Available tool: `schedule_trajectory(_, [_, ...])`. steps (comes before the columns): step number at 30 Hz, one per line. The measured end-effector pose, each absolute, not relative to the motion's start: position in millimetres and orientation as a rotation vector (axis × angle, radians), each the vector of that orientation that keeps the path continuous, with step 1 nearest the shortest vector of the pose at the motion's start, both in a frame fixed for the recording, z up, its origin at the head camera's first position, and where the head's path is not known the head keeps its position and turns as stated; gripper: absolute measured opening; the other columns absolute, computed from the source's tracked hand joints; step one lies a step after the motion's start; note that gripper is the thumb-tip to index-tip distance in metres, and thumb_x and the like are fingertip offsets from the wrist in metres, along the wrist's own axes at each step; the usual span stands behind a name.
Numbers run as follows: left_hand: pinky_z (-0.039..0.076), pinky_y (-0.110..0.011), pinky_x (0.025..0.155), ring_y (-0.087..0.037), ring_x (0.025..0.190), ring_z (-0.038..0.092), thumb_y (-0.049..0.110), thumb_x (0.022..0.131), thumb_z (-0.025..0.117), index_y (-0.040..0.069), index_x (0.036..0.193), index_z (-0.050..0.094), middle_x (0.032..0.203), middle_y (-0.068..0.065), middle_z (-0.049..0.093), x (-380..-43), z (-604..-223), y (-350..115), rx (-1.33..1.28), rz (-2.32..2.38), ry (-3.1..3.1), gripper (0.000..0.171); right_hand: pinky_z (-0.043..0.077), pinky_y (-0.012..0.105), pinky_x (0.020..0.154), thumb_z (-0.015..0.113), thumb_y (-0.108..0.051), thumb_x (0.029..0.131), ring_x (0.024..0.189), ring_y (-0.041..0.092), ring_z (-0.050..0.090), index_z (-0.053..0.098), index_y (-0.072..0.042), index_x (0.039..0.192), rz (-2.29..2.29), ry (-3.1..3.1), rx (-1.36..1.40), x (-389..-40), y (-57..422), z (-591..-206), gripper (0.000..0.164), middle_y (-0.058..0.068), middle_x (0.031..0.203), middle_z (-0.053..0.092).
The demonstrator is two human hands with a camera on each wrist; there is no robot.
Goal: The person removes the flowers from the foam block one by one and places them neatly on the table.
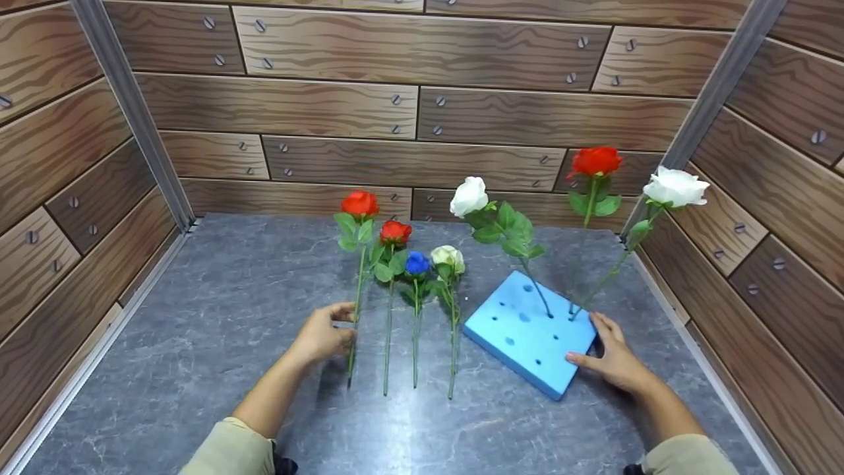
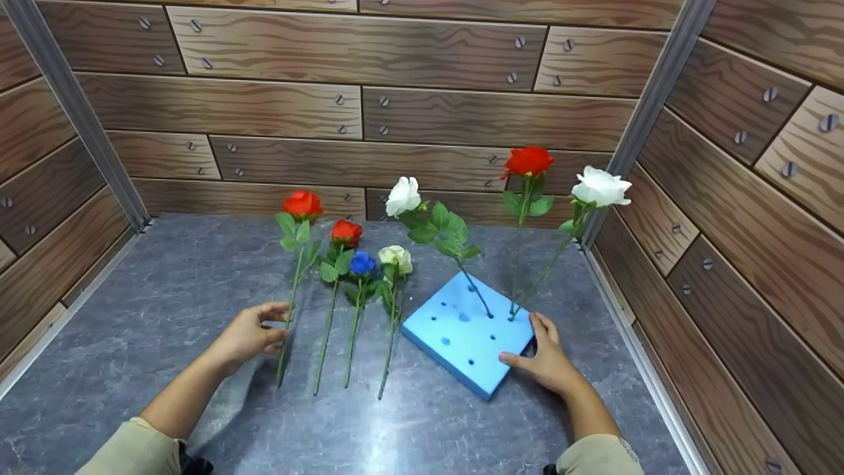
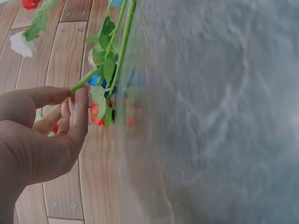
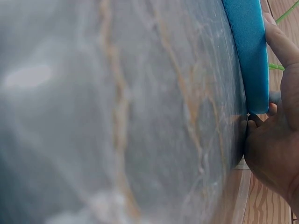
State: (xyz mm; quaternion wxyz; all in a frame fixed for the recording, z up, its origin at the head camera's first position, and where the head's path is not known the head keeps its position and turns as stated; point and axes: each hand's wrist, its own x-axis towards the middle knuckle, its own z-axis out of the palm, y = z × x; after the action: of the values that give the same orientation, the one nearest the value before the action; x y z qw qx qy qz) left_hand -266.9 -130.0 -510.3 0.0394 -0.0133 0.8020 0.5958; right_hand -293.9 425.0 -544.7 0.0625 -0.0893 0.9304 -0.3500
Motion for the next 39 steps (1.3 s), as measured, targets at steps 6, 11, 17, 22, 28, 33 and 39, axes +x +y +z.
schedule_trajectory(6, [0.064, -0.028, 0.06, -0.018, 0.08, 0.065, -0.016, 0.091, 0.065, -0.009, 0.152, 0.053, 0.131, -0.025, 0.063, -268, -517, -138, -0.087, 1.801, 2.341, 0.063, 0.019, 0.087, 0.125, 0.082, -0.039, 0.096, 0.159, 0.067, 0.004, 0.004, 0.005, 0.171, -1.082, 2.797, -0.265, -294, 425, -546, 0.117, 0.037, 0.174, -0.005])
schedule_trajectory(11, [0.067, -0.031, 0.065, -0.02, 0.089, 0.065, -0.015, 0.095, 0.067, -0.01, 0.153, 0.051, 0.129, -0.024, 0.062, -270, -520, -143, -0.117, 1.757, 2.287, 0.061, 0.017, 0.086, 0.126, 0.083, -0.038, 0.096, 0.16, 0.066, 0.003, 0.005, 0.006, 0.171, -1.105, 2.792, -0.259, -294, 425, -546, 0.117, 0.037, 0.174, -0.005])
schedule_trajectory(17, [0.069, -0.033, 0.071, -0.021, 0.093, 0.066, -0.014, 0.095, 0.069, -0.011, 0.152, 0.051, 0.129, -0.02, 0.062, -274, -522, -148, -0.159, 1.771, 2.235, 0.06, 0.016, 0.085, 0.126, 0.084, -0.037, 0.095, 0.159, 0.066, 0.004, 0.005, 0.006, 0.171, -1.107, 2.792, -0.259, -295, 426, -546, 0.117, 0.038, 0.174, -0.004])
schedule_trajectory(22, [0.071, -0.035, 0.074, -0.022, 0.096, 0.069, -0.013, 0.094, 0.071, -0.012, 0.149, 0.052, 0.127, -0.02, 0.064, -279, -523, -151, -0.163, 1.78, 2.217, 0.059, 0.018, 0.085, 0.126, 0.084, -0.037, 0.095, 0.159, 0.066, 0.006, 0.005, 0.006, 0.171, -1.087, 2.801, -0.254, -296, 426, -546, 0.117, 0.037, 0.174, -0.003])
schedule_trajectory(28, [0.069, -0.032, 0.069, -0.019, 0.089, 0.068, -0.015, 0.092, 0.072, -0.012, 0.144, 0.055, 0.117, -0.015, 0.064, -281, -525, -151, -0.167, 1.77, 2.209, 0.056, 0.017, 0.085, 0.127, 0.084, -0.038, 0.095, 0.16, 0.065, 0.006, 0.005, 0.005, 0.171, -1.09, 2.798, -0.247, -295, 426, -546, 0.118, 0.037, 0.174, -0.003])
schedule_trajectory(33, [0.069, -0.031, 0.067, -0.017, 0.081, 0.066, -0.015, 0.09, 0.074, -0.013, 0.14, 0.057, 0.109, -0.011, 0.063, -281, -526, -150, -0.156, 1.749, 2.233, 0.053, 0.018, 0.085, 0.127, 0.083, -0.038, 0.095, 0.16, 0.065, 0.005, 0.006, 0.005, 0.172, -1.094, 2.797, -0.247, -294, 426, -546, 0.117, 0.036, 0.175, -0.004])
schedule_trajectory(39, [0.071, -0.033, 0.071, -0.018, 0.081, 0.07, -0.012, 0.09, 0.075, -0.014, 0.139, 0.058, 0.117, -0.02, 0.067, -280, -525, -148, -0.123, 1.68, 2.287, 0.052, 0.017, 0.086, 0.126, 0.083, -0.039, 0.096, 0.16, 0.066, 0.003, 0.004, 0.004, 0.172, -1.102, 2.789, -0.24, -295, 425, -547, 0.117, 0.034, 0.175, -0.005])
